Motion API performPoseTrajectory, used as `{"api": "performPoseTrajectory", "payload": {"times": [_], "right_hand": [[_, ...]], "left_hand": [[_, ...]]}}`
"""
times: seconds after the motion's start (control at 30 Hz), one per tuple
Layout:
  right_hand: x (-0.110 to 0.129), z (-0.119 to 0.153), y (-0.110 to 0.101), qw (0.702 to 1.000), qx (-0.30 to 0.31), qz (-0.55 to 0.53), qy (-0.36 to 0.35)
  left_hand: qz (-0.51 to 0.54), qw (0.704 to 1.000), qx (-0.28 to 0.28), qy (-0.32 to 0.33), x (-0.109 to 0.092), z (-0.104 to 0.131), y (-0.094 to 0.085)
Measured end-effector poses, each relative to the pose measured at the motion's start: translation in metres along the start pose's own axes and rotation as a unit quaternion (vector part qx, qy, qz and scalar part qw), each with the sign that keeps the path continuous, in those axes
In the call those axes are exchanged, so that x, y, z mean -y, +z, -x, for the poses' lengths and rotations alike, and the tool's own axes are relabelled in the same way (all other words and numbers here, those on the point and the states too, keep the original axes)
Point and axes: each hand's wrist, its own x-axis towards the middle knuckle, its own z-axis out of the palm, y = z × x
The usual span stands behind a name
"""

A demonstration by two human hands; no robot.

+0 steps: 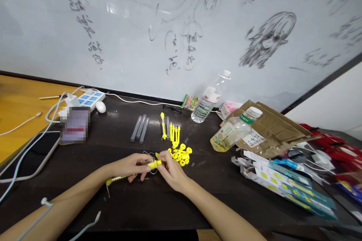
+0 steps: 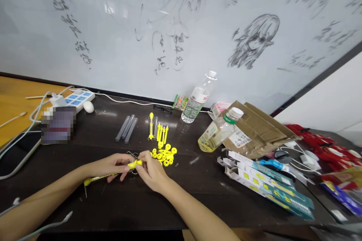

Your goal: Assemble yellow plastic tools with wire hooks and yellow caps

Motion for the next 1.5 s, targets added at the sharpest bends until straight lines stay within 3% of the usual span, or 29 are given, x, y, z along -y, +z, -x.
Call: {"api": "performPoseTrajectory", "payload": {"times": [0.27,0.5,0.77,0.9,1.1,1.5], "right_hand": [[0.0025,-0.0061,0.0004,0.997,-0.02,0.074,0.022],[0.006,-0.0031,-0.0023,0.999,0.004,0.038,0.003],[0.0003,-0.0012,0.0015,0.999,-0.023,-0.016,-0.022],[0.0007,-0.0028,0.0005,0.999,-0.049,0.001,0.007],[0.0006,-0.0065,0.0012,0.998,-0.041,0.049,0.023],[0.005,-0.0036,-0.0005,1.0,-0.024,0.005,0.0]], "left_hand": [[0.002,1.0,-0.001,0.001,0.002,-0.0006,0.0],[-0.002,1.0,-0.004,-0.004,0.0023,-0.0003,-0.0007],[0.001,1.0,-0.003,-0.001,0.0027,-0.0008,-0.001],[0.002,1.0,-0.003,-0.003,0.0007,-0.0007,-0.0007],[-0.002,1.0,-0.002,-0.005,0.0011,-0.0004,-0.0005],[-0.003,1.0,-0.001,-0.004,0.0024,-0.0006,-0.0007]]}}
